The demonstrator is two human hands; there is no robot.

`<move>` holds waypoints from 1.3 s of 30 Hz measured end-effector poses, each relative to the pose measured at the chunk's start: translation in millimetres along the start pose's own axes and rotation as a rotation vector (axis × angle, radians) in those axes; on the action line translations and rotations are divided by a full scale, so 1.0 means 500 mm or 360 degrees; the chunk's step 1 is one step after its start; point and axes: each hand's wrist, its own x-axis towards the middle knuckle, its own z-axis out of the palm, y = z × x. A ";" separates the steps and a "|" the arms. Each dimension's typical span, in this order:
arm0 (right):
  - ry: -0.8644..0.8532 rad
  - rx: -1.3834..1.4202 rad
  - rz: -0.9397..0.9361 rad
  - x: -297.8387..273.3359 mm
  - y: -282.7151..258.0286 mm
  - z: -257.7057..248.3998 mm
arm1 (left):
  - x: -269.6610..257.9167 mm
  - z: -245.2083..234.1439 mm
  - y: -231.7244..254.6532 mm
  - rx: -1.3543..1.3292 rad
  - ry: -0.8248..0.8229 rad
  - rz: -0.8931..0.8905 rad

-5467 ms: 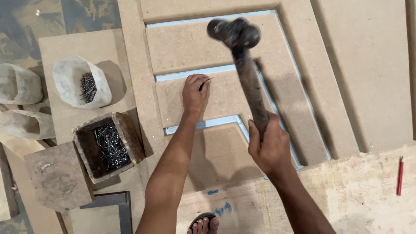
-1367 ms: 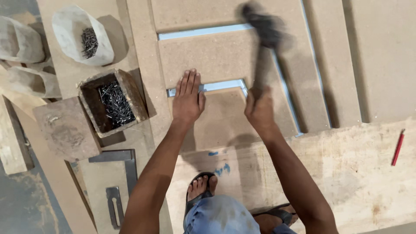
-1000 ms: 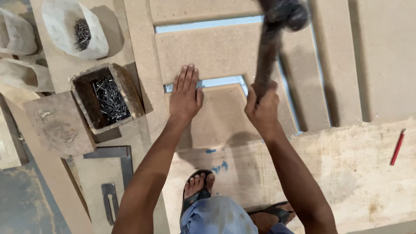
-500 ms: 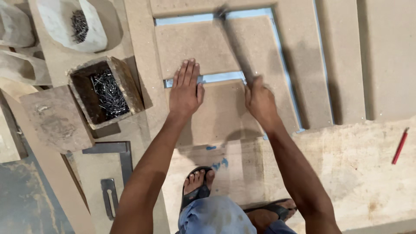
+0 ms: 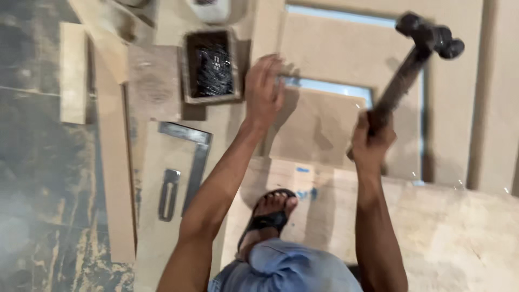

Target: The person hammers nails into wooden strips placed in grooves on a large wooden panel. They pick nails from a container, position them by hand, and drive them into the wood using a hammer while working on the floor.

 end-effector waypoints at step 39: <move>-0.0024 0.0236 0.0811 -0.142 -0.068 0.013 | 0.012 -0.139 -0.174 -0.0420 0.0290 -0.1083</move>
